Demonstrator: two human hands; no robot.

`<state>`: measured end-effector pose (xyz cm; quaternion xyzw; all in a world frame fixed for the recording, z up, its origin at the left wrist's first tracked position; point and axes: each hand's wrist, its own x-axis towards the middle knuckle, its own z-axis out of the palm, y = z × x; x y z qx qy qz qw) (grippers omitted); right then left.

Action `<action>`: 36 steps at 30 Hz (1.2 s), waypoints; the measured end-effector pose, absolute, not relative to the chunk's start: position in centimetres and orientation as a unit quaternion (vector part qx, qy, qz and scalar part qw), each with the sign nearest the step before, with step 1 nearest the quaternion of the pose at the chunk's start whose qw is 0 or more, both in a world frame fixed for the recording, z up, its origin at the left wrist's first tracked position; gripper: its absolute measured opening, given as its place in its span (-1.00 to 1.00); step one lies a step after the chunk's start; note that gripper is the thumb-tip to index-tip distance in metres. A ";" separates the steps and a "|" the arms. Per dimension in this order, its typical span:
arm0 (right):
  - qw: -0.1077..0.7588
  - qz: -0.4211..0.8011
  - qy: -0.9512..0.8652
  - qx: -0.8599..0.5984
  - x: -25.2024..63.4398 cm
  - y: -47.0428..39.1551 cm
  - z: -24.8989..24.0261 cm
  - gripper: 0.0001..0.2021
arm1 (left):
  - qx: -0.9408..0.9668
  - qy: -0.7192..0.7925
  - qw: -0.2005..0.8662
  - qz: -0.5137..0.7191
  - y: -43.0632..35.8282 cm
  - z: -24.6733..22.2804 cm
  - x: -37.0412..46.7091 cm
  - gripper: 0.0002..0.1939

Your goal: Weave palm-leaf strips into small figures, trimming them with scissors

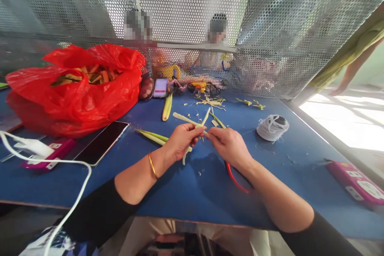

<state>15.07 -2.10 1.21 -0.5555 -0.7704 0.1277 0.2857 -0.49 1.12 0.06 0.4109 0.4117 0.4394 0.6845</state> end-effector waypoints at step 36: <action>0.377 0.434 -0.641 -0.509 14.6 -1.9 1.2 -0.77 | 0.603 0.378 0.644 0.281 -0.8 -0.5 0.2 -0.66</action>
